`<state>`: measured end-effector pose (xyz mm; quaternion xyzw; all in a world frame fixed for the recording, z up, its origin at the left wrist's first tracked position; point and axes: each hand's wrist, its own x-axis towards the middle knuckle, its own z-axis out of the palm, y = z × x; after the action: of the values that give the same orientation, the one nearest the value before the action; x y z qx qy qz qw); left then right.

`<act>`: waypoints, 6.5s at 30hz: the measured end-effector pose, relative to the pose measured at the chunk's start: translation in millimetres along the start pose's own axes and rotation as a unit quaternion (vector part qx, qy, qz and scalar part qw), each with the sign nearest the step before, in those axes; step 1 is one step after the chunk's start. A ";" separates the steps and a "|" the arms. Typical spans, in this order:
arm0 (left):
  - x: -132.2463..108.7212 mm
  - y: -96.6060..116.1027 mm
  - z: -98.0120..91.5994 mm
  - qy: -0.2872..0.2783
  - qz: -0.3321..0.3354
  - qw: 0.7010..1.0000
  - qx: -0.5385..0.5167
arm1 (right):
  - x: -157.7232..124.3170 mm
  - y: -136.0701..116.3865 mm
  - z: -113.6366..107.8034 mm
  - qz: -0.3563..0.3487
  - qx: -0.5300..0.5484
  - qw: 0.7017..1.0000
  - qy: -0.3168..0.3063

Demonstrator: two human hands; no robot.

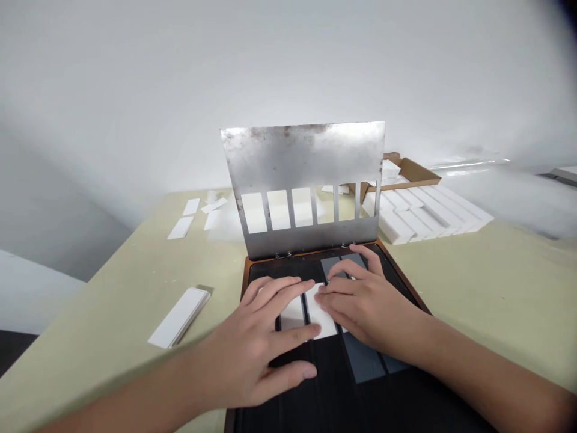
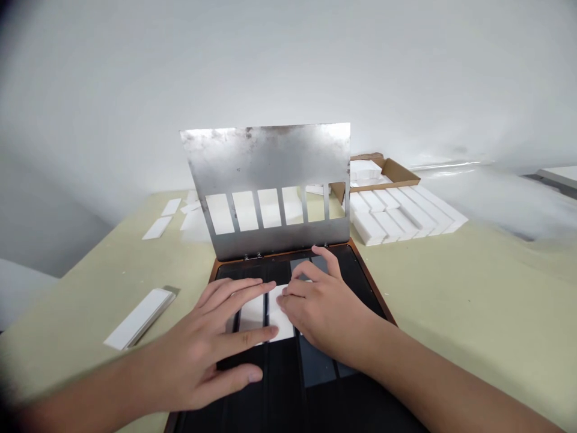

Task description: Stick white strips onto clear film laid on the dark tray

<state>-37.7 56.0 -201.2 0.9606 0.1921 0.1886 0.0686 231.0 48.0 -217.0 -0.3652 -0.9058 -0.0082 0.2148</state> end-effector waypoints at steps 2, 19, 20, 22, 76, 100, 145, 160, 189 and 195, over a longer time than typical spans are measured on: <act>-0.3 -0.3 0.7 -0.003 -0.001 1.000 -0.001 | -0.2 0.0 0.3 0.000 -0.002 1.000 -0.001; 9.7 -0.6 -0.7 -0.005 0.048 0.999 -0.025 | 9.3 -6.2 -49.8 0.040 0.185 0.980 -0.057; 13.7 1.0 -0.2 -0.002 0.049 0.998 -0.031 | 10.3 -2.9 -58.4 0.054 0.196 0.978 -0.050; 23.9 6.1 1.9 0.004 0.037 0.999 -0.021 | 10.6 5.4 -70.4 0.071 0.197 0.977 -0.038; 36.4 33.9 24.7 0.011 0.016 0.999 0.030 | -27.3 30.6 -35.6 0.058 0.110 0.989 -0.076; 38.2 30.1 17.8 -0.029 -0.038 0.997 0.058 | -23.6 25.0 -19.6 0.077 0.128 0.988 -0.037; 39.9 32.2 20.3 0.028 0.027 0.999 0.019 | -18.7 27.4 -14.7 0.075 0.113 0.990 -0.024; 40.1 30.4 24.7 -0.003 -0.008 0.999 0.031 | -13.1 29.6 -9.1 0.106 -0.006 0.994 -0.024; 37.7 27.5 24.4 -0.002 -0.051 0.999 0.009 | -27.7 26.2 -12.0 0.012 -0.014 1.000 0.003; 36.8 27.1 25.4 -0.009 -0.051 0.999 0.011 | -26.3 25.4 -10.8 0.014 -0.005 1.000 0.003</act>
<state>13.0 44.2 -206.7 0.9519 0.2426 0.1738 0.0691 268.9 47.5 -221.2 -0.3785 -0.9000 -0.0113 0.2159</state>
